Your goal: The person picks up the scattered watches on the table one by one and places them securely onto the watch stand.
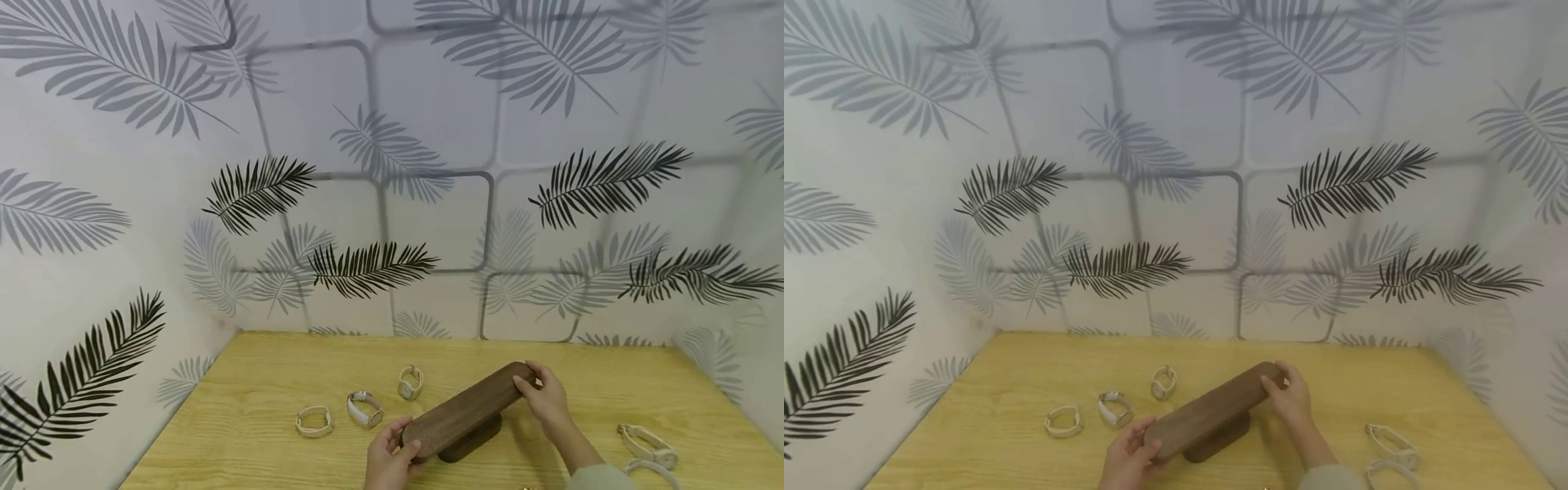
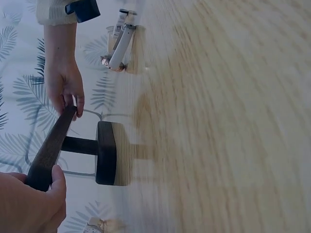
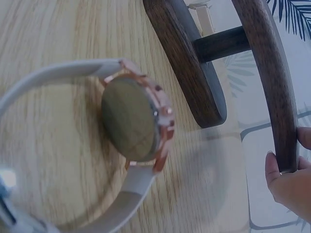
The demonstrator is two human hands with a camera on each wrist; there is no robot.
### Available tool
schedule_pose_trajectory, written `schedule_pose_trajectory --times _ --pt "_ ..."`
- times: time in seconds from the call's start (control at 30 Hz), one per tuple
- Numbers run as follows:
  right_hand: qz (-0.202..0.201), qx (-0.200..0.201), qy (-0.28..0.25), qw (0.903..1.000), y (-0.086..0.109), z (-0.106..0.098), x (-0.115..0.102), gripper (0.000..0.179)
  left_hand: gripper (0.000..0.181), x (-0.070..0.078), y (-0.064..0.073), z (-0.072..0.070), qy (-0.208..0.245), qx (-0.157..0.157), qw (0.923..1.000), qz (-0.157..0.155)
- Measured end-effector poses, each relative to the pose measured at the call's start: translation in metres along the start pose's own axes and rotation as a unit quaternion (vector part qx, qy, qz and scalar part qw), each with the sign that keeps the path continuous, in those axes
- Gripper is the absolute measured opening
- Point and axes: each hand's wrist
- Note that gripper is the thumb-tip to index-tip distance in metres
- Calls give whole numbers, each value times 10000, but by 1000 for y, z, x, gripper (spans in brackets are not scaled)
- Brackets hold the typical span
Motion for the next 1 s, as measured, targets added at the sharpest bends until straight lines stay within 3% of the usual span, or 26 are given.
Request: schedule_pose_trajectory --times 0.37,0.67,1.0 --pt "26 -33 -181 9998 10 -11 5 52 45 7 -11 -8 -291 -372 9989 32" --pt "-90 -109 310 9994 18 -22 11 52 47 11 -18 -11 -135 -565 9983 -24" --pt "-96 -307 580 9978 30 -34 17 56 46 15 -24 -8 -183 -162 9997 -62"
Point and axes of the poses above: each hand's wrist, its own y-axis away from the middle knuckle, its own z-axis out of the palm, x = y × z, and after that the axes turned 13 degrees about y, right-handed
